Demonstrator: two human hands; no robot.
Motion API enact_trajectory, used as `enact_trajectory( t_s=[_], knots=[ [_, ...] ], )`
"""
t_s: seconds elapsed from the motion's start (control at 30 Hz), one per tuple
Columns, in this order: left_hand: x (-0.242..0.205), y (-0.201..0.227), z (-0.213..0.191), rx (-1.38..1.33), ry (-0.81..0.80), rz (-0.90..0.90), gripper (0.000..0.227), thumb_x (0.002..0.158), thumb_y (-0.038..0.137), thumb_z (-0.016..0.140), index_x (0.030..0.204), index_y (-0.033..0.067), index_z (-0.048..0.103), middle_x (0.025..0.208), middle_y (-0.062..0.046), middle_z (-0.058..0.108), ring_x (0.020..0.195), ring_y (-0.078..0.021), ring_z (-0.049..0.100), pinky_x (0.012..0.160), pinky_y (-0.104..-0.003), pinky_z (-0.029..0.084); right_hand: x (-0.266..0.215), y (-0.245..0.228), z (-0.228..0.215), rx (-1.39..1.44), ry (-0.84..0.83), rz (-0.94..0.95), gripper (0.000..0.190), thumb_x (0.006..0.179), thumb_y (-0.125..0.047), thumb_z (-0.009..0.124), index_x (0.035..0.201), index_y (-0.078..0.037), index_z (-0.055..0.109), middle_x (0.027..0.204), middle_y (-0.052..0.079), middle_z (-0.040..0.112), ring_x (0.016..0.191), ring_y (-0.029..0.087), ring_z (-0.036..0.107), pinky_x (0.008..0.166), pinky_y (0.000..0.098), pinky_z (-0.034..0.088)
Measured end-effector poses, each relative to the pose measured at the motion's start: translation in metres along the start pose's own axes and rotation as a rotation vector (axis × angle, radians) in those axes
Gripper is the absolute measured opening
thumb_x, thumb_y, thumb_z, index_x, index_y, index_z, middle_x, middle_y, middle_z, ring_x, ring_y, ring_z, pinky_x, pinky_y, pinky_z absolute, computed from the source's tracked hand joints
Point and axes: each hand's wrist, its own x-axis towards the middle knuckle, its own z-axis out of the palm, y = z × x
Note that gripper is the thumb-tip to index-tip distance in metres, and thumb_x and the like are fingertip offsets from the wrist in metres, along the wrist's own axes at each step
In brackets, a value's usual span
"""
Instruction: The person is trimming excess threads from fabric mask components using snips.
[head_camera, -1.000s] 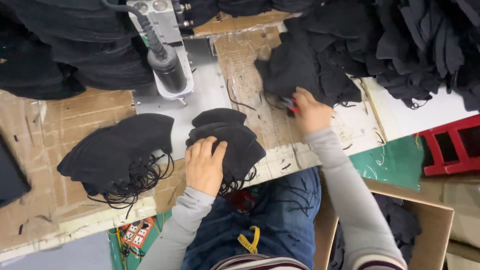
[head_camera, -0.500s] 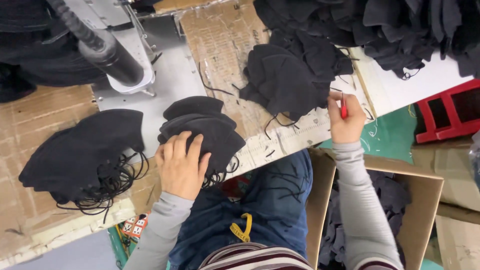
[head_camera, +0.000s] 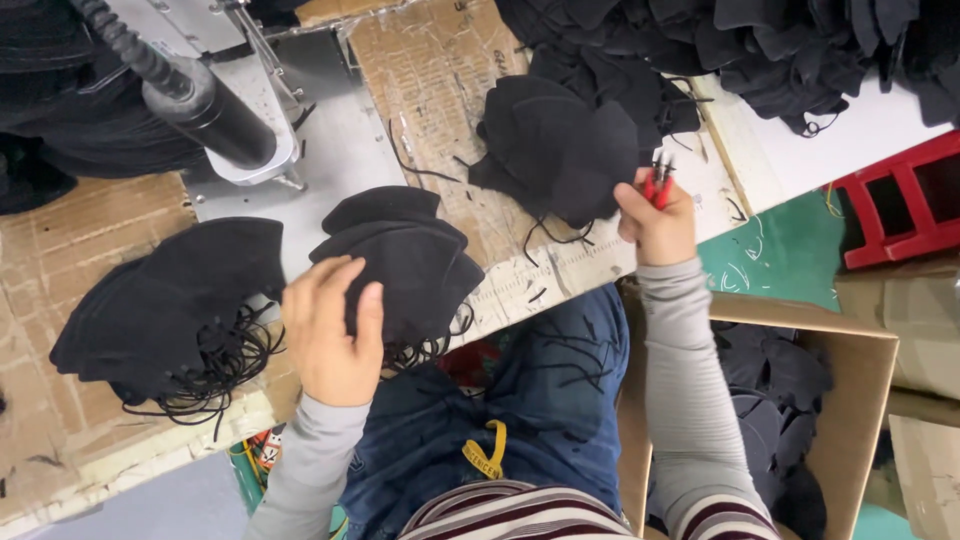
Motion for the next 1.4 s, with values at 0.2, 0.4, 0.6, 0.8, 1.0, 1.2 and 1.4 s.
enact_trajectory(
  t_s=[0.2,0.4,0.6,0.8,1.0,1.2,1.4],
  knots=[
    [0.043,0.047,0.021,-1.178,-0.342,-0.237,0.071,0.095,0.007,0.073,0.155,0.0026,0.035,0.141,-0.015,0.058,0.130,-0.0212,0.059,0.111,-0.033,0.050,-0.022,-0.045,-0.005,-0.045,-0.265,0.078,0.015,0.088,-0.002,0.077,0.103,-0.004,0.073,0.062,-0.005,0.055,0.046,0.004,0.043,0.043,0.0212,0.031],
    [0.046,0.061,0.070,-1.362,-0.546,-0.449,0.034,0.097,0.008,0.074,0.126,-0.0080,0.071,0.109,-0.009,0.076,0.096,-0.0129,0.069,0.087,-0.027,0.058,-0.060,-0.050,0.026,-0.078,-0.305,0.014,0.018,0.091,-0.001,0.072,0.109,-0.003,0.073,0.083,-0.001,0.070,0.059,0.004,0.053,0.052,0.0195,0.037],
    [0.020,0.034,0.039,-0.958,-0.063,-0.489,0.022,0.092,0.006,0.077,0.109,-0.0058,0.070,0.090,-0.005,0.074,0.076,-0.0073,0.067,0.065,-0.025,0.057,-0.131,-0.019,0.052,0.108,-0.560,0.320,0.022,0.088,-0.001,0.069,0.107,-0.010,0.071,0.071,0.008,0.070,0.051,0.011,0.052,0.046,0.0254,0.036],
    [-0.014,-0.016,0.039,-0.826,0.040,-0.631,0.020,0.096,0.011,0.072,0.111,-0.0005,0.065,0.095,-0.005,0.076,0.073,-0.0093,0.070,0.056,-0.026,0.059,-0.047,-0.014,0.019,-0.717,0.036,-0.632,0.025,0.095,-0.010,0.077,0.117,0.000,0.069,0.094,0.010,0.071,0.083,0.019,0.064,0.074,0.0307,0.049],
    [-0.013,-0.023,0.049,0.096,0.098,-0.320,0.064,0.082,0.025,0.087,0.131,0.0022,0.053,0.087,-0.011,0.069,0.071,-0.0337,0.067,0.061,-0.045,0.050,0.026,0.024,0.000,-1.002,0.121,-0.696,0.049,0.073,-0.013,0.094,0.111,0.003,0.067,0.090,0.014,0.069,0.080,0.027,0.066,0.071,0.0383,0.053],
    [0.000,0.015,0.006,0.075,0.278,-0.031,0.062,0.088,0.019,0.084,0.136,0.0014,0.050,0.118,-0.020,0.059,0.108,-0.0368,0.060,0.092,-0.043,0.051,0.008,-0.002,-0.018,-0.095,-0.094,-0.049,0.020,0.090,-0.006,0.084,0.100,-0.002,0.067,0.071,-0.001,0.056,0.054,0.010,0.047,0.051,0.0277,0.037],
    [0.023,0.068,0.020,-0.852,-0.127,-0.133,0.061,0.089,0.012,0.081,0.140,-0.0023,0.051,0.125,-0.014,0.068,0.113,-0.0176,0.067,0.095,-0.032,0.056,-0.053,-0.038,0.000,-0.052,-0.308,0.012,0.013,0.091,0.001,0.076,0.102,0.001,0.070,0.069,-0.001,0.059,0.054,0.007,0.047,0.051,0.0240,0.035]
  ],
)
